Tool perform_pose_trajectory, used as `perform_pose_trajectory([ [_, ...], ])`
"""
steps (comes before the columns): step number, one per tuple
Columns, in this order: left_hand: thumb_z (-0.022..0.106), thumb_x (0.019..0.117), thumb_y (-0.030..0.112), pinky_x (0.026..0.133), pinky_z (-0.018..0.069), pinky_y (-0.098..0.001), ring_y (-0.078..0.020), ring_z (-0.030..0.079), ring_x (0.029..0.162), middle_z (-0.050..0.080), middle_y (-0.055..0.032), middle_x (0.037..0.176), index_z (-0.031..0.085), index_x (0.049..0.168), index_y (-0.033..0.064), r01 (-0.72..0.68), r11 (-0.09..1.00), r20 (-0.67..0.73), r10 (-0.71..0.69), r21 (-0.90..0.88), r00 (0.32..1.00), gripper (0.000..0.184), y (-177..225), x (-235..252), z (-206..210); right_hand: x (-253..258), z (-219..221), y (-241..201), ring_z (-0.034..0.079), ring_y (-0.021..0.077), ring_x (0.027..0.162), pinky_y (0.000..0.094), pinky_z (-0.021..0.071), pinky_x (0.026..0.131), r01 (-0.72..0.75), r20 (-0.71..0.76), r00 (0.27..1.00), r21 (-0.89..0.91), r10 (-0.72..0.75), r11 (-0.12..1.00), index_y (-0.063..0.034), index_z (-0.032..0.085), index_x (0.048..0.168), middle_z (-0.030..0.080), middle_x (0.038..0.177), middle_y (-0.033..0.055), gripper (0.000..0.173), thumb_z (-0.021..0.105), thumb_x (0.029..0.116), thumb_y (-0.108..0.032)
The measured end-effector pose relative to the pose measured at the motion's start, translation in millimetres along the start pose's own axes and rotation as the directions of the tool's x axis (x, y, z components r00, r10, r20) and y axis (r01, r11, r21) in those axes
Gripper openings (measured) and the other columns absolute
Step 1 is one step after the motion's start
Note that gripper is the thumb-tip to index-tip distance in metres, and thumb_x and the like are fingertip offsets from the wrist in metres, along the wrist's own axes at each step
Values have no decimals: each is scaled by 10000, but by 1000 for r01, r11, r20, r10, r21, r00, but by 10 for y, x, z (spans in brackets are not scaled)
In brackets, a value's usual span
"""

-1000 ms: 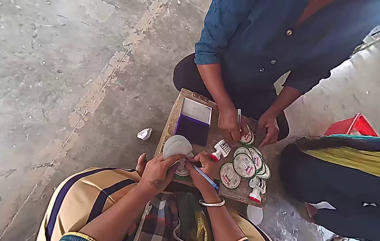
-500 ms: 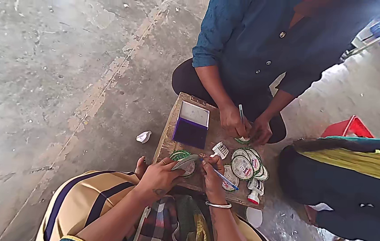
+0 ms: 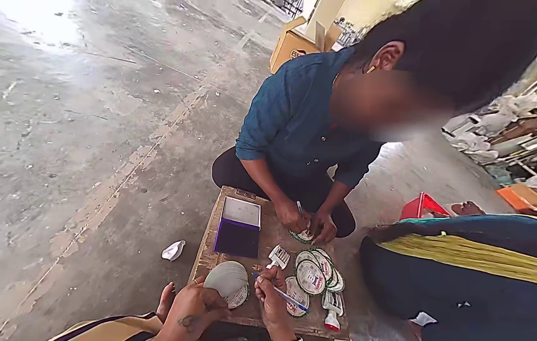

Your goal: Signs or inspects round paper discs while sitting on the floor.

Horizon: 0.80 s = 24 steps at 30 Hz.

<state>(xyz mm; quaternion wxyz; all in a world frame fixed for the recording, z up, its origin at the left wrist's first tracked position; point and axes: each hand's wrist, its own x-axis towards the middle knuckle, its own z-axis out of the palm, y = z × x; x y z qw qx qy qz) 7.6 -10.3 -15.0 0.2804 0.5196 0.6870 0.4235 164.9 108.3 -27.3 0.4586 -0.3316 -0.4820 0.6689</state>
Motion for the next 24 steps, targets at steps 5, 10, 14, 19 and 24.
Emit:
perform_pose_trajectory([
  [5,832,819,215,813,515,-589,-342,717,834,739,-162,825,770,881,17,152,985,4,-152,-80,988,217,14,70,-41,-38,-38,35,569,-54,544,106,454,486,75,13,997,-70,-74,995,-185,613,795,664,702,-93,238,573,832,46],
  [10,665,964,265,709,537,-490,-276,694,739,691,-148,782,674,926,-12,29,997,-176,-40,-66,984,280,-106,17,86,-146,-65,110,619,-82,752,106,522,677,287,217,952,-378,-217,880,-188,617,826,666,811,-144,183,648,814,-8],
  [14,618,980,229,685,486,-448,-241,654,669,653,-111,719,640,954,7,43,999,-211,-47,-20,976,224,-79,31,94,-132,-23,155,604,-91,702,80,503,638,437,380,886,-493,-266,752,-89,605,792,650,751,-77,81,679,788,-54],
  [19,605,985,227,656,491,-369,-190,650,661,663,-88,717,659,948,28,-11,1000,-259,4,-26,966,210,-140,23,139,-69,65,92,600,-72,666,82,486,617,448,403,884,-580,-237,680,-27,607,750,646,710,-17,59,662,764,-43],
  [24,564,1010,198,675,522,-362,-190,666,692,681,-98,759,671,994,18,-23,999,-252,12,-41,968,210,-132,15,126,-84,29,139,613,-95,727,83,508,665,403,377,897,-487,-229,775,-93,595,782,653,750,-89,98,667,770,-28],
])
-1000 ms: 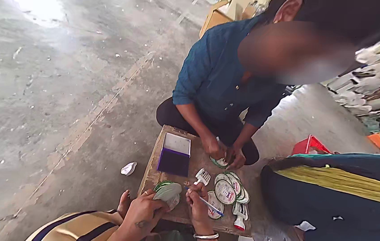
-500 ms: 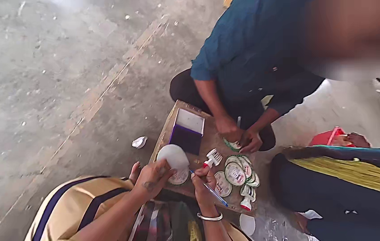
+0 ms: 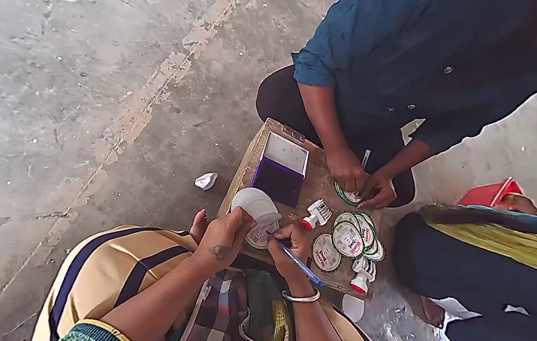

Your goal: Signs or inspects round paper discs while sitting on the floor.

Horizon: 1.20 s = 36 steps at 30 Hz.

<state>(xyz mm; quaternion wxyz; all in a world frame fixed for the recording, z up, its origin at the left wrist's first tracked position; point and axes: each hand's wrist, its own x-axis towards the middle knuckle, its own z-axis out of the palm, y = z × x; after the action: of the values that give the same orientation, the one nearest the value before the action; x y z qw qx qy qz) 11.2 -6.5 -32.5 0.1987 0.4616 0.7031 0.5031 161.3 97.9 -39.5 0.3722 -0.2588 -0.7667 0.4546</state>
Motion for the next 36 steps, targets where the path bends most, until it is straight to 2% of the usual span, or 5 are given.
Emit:
perform_pose_trajectory([
  [5,659,956,226,740,501,-337,-137,673,738,705,-70,775,685,908,50,-8,998,1,8,-65,1000,185,-53,-6,8,-50,-70,18,628,-94,821,90,525,716,82,-118,991,129,-66,988,-257,671,906,668,869,-180,169,699,872,-93],
  [14,718,896,402,695,427,-373,-128,590,629,634,-53,659,649,756,36,19,996,46,-15,-90,999,397,-52,7,-28,4,-123,-193,629,-87,793,84,523,679,122,-107,989,174,-105,977,-252,660,920,661,866,-166,140,708,890,-124],
  [24,699,866,204,698,462,-401,-169,651,664,683,-74,713,666,850,63,-43,999,19,44,-16,999,145,-63,-6,-4,-94,-19,-153,603,-89,690,84,502,627,-36,-17,999,-56,35,998,-92,607,786,649,745,-84,84,673,780,-40],
  [30,543,1002,102,707,572,-421,-264,724,768,737,-136,867,663,1316,103,-221,973,-55,225,69,973,336,-99,-30,43,-68,32,-69,554,-88,591,89,462,555,-96,16,995,-165,100,982,-41,616,756,630,678,-56,72,679,777,-68],
  [36,501,923,-4,746,592,-390,-276,751,851,760,-160,975,759,1171,82,-235,965,-25,239,118,971,368,-80,-39,56,-62,26,-25,551,-73,590,100,451,547,-77,27,996,-179,83,981,-64,576,711,612,657,-51,137,689,784,-91],
])
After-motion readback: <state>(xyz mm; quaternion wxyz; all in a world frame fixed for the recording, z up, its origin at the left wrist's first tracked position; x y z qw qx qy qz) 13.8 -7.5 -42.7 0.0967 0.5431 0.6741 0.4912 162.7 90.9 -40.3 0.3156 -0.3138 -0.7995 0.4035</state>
